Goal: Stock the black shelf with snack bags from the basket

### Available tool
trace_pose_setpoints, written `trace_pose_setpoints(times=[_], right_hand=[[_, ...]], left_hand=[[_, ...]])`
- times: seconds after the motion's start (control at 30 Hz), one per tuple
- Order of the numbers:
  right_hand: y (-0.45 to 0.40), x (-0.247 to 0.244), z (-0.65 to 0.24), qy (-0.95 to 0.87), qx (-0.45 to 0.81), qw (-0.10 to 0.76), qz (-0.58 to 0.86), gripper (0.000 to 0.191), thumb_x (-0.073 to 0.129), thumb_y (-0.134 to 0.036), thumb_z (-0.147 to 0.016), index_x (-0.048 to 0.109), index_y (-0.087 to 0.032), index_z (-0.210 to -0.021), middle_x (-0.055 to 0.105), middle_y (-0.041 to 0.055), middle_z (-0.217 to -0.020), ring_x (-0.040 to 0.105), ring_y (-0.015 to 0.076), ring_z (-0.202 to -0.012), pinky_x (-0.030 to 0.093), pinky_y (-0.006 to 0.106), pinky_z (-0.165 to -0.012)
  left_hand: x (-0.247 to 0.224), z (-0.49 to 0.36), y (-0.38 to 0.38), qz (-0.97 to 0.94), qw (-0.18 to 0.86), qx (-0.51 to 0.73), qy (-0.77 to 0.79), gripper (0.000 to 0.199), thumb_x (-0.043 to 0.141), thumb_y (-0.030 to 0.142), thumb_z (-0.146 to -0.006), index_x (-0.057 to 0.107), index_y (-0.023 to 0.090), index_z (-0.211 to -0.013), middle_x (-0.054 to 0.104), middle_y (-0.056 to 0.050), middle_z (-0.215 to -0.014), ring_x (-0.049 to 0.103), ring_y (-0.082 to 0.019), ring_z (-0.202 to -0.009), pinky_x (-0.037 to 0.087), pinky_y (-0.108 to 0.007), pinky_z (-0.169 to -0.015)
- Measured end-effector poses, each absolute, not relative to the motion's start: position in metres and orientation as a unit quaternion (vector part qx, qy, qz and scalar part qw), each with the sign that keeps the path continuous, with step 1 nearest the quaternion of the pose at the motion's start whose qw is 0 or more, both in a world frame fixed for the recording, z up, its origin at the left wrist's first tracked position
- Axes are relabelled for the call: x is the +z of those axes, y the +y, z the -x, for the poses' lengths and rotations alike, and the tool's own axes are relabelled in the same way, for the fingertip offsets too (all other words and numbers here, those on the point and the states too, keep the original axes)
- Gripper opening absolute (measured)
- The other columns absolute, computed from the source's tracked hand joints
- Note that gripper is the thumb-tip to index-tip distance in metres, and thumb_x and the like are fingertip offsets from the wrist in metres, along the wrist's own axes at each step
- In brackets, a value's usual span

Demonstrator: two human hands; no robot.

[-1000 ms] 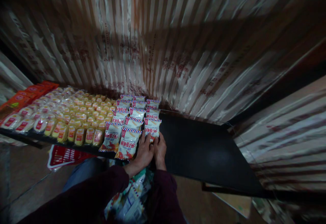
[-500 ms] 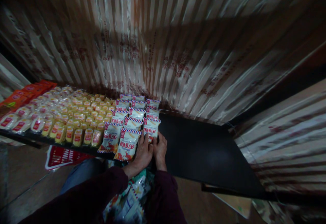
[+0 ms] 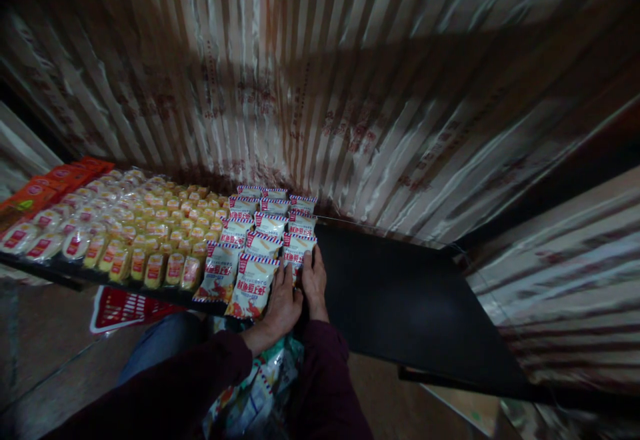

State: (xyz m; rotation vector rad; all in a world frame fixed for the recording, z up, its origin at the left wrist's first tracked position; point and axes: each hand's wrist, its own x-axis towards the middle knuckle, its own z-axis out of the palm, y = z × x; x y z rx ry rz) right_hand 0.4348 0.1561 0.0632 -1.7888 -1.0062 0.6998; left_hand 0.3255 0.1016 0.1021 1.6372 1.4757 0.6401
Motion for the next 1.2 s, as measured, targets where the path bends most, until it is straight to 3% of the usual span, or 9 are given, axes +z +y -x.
trace_pose_setpoints(times=[0.47,0.67,0.87,1.07,1.2], right_hand=[[0.156,0.06,-0.437,-0.429,0.271,0.449,0.735,0.076,0.038,-0.065,-0.083,0.046,-0.016,-0.139,0.054,0.0133,-0.136,0.052,0.0256,-0.124,0.038,0.04,-0.106],[0.141,0.063,-0.439,-0.413,0.253,0.479,0.732,0.072,0.042,-0.064,-0.082,0.049,-0.017,-0.136,0.051,0.0125,-0.14,0.047,0.0252,-0.128,0.033,0.04,-0.109],[0.107,0.082,-0.428,-0.401,0.172,0.537,0.721,0.069,0.035,-0.06,-0.085,0.053,-0.01,-0.129,0.052,0.0181,-0.136,0.046,0.0268,-0.127,0.032,0.042,-0.109],[0.061,0.109,-0.399,-0.424,0.125,0.6,0.667,0.054,0.032,-0.051,-0.092,0.057,-0.015,-0.123,0.058,0.0144,-0.128,0.052,0.0227,-0.121,0.038,0.039,-0.104],[0.032,0.106,-0.383,-0.405,0.157,0.586,0.684,0.05,0.04,-0.052,-0.088,0.061,-0.015,-0.115,0.063,0.0137,-0.12,0.056,0.0233,-0.113,0.042,0.037,-0.098]], left_hand=[[0.093,-0.329,0.1,-0.654,0.409,0.268,0.577,0.074,0.045,0.012,-0.076,0.023,0.0,-0.146,0.016,-0.02,-0.156,0.001,-0.026,-0.147,0.013,-0.041,-0.121],[0.098,-0.328,0.092,-0.656,0.406,0.286,0.569,0.078,0.047,0.01,-0.074,0.022,0.006,-0.148,0.01,-0.014,-0.159,-0.002,-0.025,-0.146,0.013,-0.042,-0.121],[0.106,-0.322,0.07,-0.682,0.397,0.275,0.549,0.072,0.045,0.005,-0.074,0.03,0.004,-0.145,0.0,-0.015,-0.158,-0.007,-0.025,-0.145,0.006,-0.042,-0.121],[0.094,-0.314,0.039,-0.697,0.413,0.282,0.515,0.045,0.042,0.018,-0.086,0.05,0.009,-0.13,0.015,-0.013,-0.158,0.006,-0.025,-0.147,0.014,-0.045,-0.121],[0.084,-0.302,0.02,-0.722,0.403,0.298,0.477,0.045,0.048,0.017,-0.082,0.053,0.011,-0.126,0.024,-0.014,-0.155,0.014,-0.028,-0.146,0.021,-0.05,-0.119]])
